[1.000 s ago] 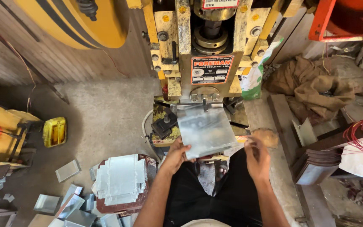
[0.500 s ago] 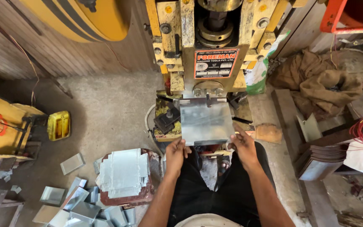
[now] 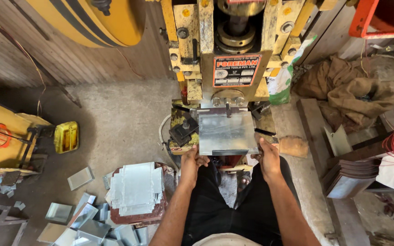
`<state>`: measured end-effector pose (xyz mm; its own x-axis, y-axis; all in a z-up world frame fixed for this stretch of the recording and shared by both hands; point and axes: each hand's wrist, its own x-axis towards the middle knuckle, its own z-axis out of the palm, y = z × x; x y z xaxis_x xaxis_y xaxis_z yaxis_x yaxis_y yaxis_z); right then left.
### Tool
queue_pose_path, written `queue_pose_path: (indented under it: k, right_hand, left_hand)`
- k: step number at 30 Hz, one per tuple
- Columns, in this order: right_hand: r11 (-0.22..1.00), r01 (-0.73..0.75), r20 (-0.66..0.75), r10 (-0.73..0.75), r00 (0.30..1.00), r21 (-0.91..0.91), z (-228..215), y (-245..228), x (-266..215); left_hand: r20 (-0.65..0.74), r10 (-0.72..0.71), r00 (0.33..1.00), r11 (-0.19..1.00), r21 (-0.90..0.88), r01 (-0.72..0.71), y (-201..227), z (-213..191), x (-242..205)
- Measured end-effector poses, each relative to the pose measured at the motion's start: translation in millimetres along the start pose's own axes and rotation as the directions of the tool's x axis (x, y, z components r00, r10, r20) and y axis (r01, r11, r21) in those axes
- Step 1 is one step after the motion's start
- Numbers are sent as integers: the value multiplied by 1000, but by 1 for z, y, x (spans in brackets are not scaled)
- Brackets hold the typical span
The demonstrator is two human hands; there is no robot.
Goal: The person operates a hydraulic press machine to process rectangular metal sheets. They pick up a sheet, place it into the press, activate the machine to press the sheet, and then remove the processed sheet to place it on a pile on the floor. This cycle is repeated multiple times.
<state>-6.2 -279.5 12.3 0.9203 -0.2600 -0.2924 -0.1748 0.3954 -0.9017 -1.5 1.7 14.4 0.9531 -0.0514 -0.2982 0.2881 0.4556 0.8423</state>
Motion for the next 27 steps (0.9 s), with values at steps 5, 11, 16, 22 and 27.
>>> queue_pose_path:
  k: [5, 11, 16, 22, 27]
  right_hand:
    - [996, 26, 58, -31, 998, 86, 7, -10, -5]
    - [982, -135, 20, 134, 991, 134, 1, -13, 34]
    - [989, -104, 142, 89, 986, 109, -3, 12, 82]
    - [968, 172, -357, -98, 929, 183, -10, 27, 30]
    - [989, -102, 122, 88, 989, 111, 22, 26, -24]
  left_hand:
    - [56, -26, 998, 1000, 4, 26, 1, -4, 2]
    - [69, -43, 997, 978, 206, 28, 5, -10, -3]
    - [232, 17, 973, 991, -131, 14, -7, 9, 4]
    - [328, -105, 939, 982, 186, 45, 10, 36, -23]
    - [165, -26, 986, 993, 117, 6, -1, 39, -9]
